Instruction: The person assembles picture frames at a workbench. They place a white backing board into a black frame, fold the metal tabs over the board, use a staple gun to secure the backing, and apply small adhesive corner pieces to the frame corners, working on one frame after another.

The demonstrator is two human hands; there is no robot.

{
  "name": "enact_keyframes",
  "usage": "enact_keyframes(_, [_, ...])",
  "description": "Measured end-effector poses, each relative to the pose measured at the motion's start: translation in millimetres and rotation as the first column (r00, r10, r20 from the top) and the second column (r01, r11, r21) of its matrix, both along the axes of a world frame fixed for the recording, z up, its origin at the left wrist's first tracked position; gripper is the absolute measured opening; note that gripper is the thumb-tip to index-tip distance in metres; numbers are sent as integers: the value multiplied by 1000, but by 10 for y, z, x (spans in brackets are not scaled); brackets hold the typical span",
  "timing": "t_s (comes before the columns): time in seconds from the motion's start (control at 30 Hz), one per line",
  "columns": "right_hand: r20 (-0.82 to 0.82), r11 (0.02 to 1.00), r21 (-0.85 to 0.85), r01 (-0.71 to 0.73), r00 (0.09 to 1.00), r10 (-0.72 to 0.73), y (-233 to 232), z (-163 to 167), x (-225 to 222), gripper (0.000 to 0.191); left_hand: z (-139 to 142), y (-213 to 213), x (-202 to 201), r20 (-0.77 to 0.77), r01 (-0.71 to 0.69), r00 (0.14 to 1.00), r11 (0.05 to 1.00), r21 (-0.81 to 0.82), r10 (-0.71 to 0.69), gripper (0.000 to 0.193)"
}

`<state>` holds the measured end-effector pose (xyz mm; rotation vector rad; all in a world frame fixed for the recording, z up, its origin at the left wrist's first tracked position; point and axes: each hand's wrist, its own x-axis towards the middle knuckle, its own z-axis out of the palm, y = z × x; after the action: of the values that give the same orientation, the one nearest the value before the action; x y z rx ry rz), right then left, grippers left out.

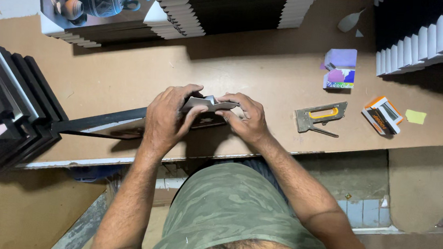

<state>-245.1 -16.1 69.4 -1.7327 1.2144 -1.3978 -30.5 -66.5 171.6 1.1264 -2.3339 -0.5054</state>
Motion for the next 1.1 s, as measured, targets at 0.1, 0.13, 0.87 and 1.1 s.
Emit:
enact_keyframes(0.1, [46,997,71,4,999,-7,22,33,26,27,-72,20,1,-73,-8,997,999,-42,5,46])
enact_keyframes(0.13, [66,996,91,0,998,-6,29,37,27,27,-90,30,-5,-119,-4,993,997,-77,-5,43])
enact_keyframes(0.87, [687,518,292,-804,553,472,-641,-471,141,35,81,322,-75,17,43,999,999,-27,-42,35])
enact_keyframes(1.1, [169,778,498,-383,923,346,-432,-220,123,32,213,424,-56,117,52,992,997,-52,-46,36])
